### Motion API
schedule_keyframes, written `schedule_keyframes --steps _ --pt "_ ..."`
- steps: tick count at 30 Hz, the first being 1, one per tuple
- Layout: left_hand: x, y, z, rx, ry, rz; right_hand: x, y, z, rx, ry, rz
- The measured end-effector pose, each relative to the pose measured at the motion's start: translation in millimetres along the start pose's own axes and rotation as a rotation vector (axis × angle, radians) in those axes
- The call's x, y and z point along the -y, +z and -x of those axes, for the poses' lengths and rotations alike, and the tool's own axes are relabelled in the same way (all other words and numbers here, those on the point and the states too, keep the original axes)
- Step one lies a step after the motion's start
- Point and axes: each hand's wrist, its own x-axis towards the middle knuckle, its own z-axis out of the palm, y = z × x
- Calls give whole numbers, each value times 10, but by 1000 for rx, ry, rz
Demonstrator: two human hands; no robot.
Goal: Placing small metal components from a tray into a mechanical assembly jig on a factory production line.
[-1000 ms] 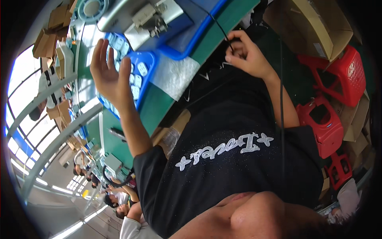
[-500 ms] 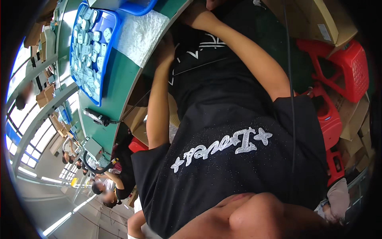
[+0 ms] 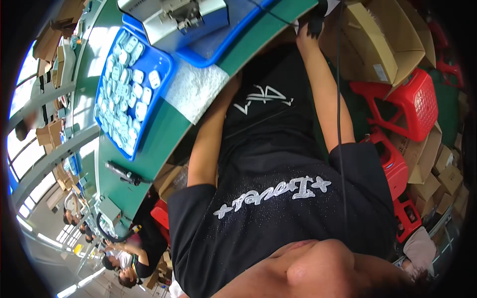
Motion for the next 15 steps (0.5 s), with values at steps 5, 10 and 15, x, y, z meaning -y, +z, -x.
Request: schedule_keyframes --steps 5,10,15 --pt "-279 -898 591 499 -367 491 1381 -318 231 434 610 77" --pt "-710 -1936 573 521 -383 926 2726 -930 243 900 674 253" --pt "-849 -2687 327 47 -131 1300 3718 -643 433 1054 802 -741"
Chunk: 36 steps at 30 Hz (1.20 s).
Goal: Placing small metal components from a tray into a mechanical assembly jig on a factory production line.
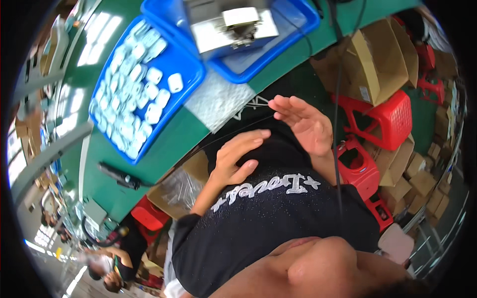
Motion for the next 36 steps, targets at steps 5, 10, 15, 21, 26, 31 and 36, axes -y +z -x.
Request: schedule_keyframes --steps 5,10,15,21,26,31,36 --pt "-67 -227 -352 -377 282 -188 77 456 -552 359 -90 -500" --pt "-399 -197 -788 -572 214 46 122 683 -861 570 -40 -540" --pt "-406 -371 -836 -664 209 295 39 923 -1017 672 -7 -207" --pt "-388 -735 -913 -900 30 562 362 861 -1202 719 6 470" --pt "-243 -1495 -1023 -964 340 512 455 196 -1037 -66 -265 220" --pt "-215 -1429 -1593 -715 387 101 605 -293 -1619 -590 -588 283" --pt "-31 -1386 -2096 -608 361 -225 435 -516 -2156 -299 -517 229"
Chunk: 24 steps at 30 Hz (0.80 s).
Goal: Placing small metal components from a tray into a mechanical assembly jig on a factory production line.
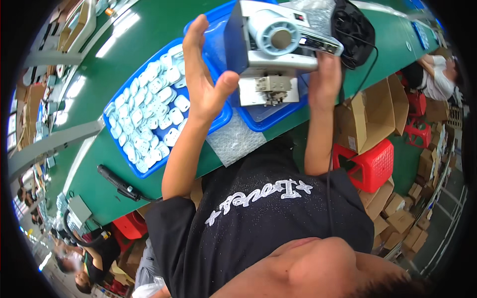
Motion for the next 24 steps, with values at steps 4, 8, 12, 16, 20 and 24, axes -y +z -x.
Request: schedule_keyframes --steps 4,8,12,16,20,24 --pt "237 127 -2 37 -193 39 -83 147 144 51 469 213" --pt "358 279 -99 63 -346 27 -99 328 192 259 494 -111" --pt "181 345 -143 33 -406 150 -70 446 158 189 187 -25" --pt "169 386 -154 6 -485 216 4 448 83 229 122 -8" --pt "150 452 -145 6 -480 285 97 385 3 253 105 16" --pt "267 542 -100 -36 -420 305 124 283 -94 303 43 54"
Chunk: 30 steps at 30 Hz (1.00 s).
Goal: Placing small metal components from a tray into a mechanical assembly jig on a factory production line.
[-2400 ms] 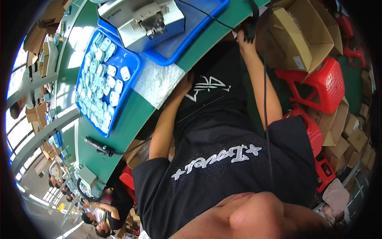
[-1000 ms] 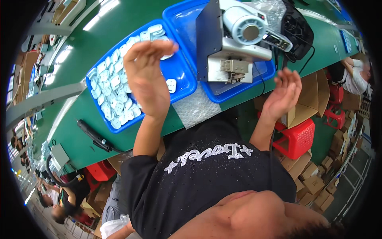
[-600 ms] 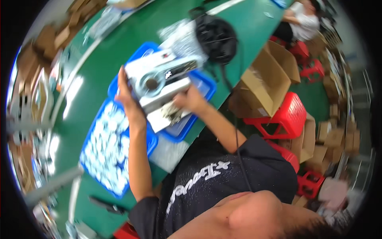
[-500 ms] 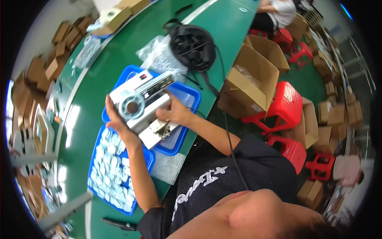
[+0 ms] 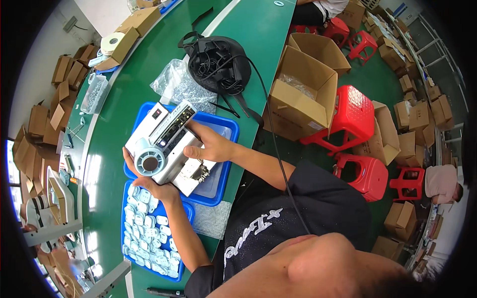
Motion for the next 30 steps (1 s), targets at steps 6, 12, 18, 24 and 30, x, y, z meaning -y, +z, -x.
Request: schedule_keyframes --steps 6,12,18,24,30 --pt "162 -23 -25 29 32 49 -63 -46 30 -3 -88 67" --pt "174 -71 6 41 5 28 -339 -63 73 -227 5 -547" --pt "233 -338 42 158 117 -301 170 -297 442 -461 76 185" --pt "16 -469 11 349 89 -319 235 -277 870 -527 73 606" --pt "40 -647 -354 519 109 -418 269 -204 908 -403 47 1053"
